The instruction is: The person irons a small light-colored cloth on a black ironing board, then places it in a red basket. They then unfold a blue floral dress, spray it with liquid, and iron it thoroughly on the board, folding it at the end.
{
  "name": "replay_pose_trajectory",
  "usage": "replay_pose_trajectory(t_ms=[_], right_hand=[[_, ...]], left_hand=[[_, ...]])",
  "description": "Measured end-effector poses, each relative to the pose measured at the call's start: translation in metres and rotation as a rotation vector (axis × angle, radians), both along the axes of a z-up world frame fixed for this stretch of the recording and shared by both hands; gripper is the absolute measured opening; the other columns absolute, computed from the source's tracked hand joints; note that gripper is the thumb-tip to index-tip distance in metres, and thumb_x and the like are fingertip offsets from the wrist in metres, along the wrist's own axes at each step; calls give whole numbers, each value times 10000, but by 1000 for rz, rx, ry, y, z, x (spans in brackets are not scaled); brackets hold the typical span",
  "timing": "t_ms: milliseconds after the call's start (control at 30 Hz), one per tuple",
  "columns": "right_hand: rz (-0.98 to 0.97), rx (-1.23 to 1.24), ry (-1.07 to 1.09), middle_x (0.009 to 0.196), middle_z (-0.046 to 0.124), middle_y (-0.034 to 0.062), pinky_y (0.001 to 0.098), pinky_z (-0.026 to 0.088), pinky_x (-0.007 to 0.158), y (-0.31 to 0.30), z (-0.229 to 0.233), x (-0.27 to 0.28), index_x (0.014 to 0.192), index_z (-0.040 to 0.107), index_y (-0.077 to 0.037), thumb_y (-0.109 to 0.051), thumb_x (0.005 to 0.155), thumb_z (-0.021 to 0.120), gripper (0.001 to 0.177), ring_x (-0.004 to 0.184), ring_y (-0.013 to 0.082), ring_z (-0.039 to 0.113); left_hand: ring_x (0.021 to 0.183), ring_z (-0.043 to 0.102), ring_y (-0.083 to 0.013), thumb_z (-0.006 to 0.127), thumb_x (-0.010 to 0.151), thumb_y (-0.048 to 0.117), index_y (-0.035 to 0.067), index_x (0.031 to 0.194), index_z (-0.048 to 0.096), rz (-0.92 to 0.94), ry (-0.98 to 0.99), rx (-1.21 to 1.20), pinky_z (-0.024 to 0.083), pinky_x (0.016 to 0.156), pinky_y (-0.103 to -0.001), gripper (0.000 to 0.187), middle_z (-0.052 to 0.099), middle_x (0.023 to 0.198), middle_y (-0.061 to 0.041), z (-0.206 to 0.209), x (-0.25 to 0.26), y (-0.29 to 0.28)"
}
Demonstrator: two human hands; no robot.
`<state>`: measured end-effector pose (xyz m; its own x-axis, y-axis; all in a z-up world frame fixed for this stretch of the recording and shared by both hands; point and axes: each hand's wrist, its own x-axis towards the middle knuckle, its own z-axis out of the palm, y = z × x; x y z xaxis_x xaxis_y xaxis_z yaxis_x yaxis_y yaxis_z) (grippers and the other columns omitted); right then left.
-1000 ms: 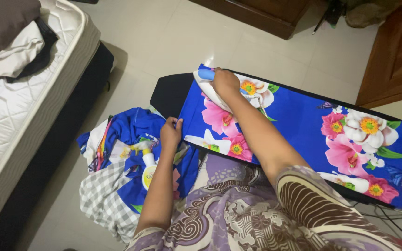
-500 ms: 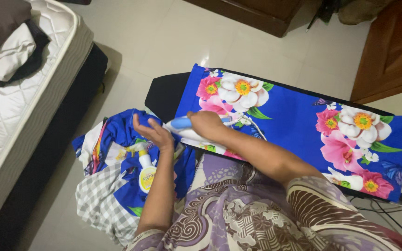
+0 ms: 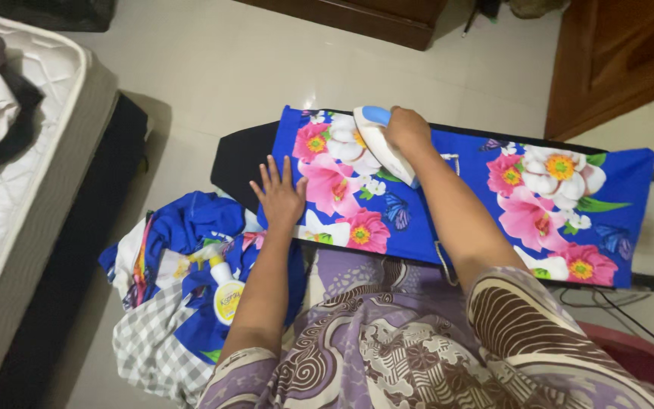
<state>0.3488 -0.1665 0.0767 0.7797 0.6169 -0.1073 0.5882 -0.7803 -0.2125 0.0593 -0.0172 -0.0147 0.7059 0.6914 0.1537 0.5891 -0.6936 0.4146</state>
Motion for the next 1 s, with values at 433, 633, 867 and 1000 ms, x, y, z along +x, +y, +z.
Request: replay_pose_trajectory(t_ms=[433, 633, 867, 1000], right_hand=[[-62, -123, 169, 942, 744, 198, 569, 552, 754, -179, 7, -118, 1244, 657, -178, -164, 885, 537, 378, 851, 415, 732], [-437, -116, -24, 1060, 743, 235, 541, 549, 867, -294, 14, -22, 1282, 662, -80, -357, 939, 696, 442, 982, 427, 715], [-178, -2, 201, 1018, 747, 183, 485, 551, 848, -273, -12, 16, 1143, 729, -119, -464, 768, 792, 513, 947, 375, 714], [98, 94, 304, 1007, 743, 165, 508, 544, 782, -171, -34, -27, 1055, 718, -131, -367, 808, 729, 341, 916, 387, 711]], left_hand=[[1542, 222, -457, 531, 1011, 516, 157, 1593, 423, -18, -28, 7, 96, 1173, -743, 693, 239, 1686, -218, -7, -3, 1], [1476, 380, -443, 616, 1046, 347, 23, 1574, 439, 71, -274, 39, 277, 1216, -592, 644, 420, 1593, -262, -24, -3, 12], [1055, 647, -447, 670, 966, 296, 9, 1247, 630, 240, -230, -87, 520, 909, -506, 404, 647, 1157, -258, -16, 5, 39], [901, 686, -420, 675, 989, 376, 41, 1047, 645, 343, -99, -101, 537, 767, -515, 341, 702, 987, -200, -7, 19, 52]])
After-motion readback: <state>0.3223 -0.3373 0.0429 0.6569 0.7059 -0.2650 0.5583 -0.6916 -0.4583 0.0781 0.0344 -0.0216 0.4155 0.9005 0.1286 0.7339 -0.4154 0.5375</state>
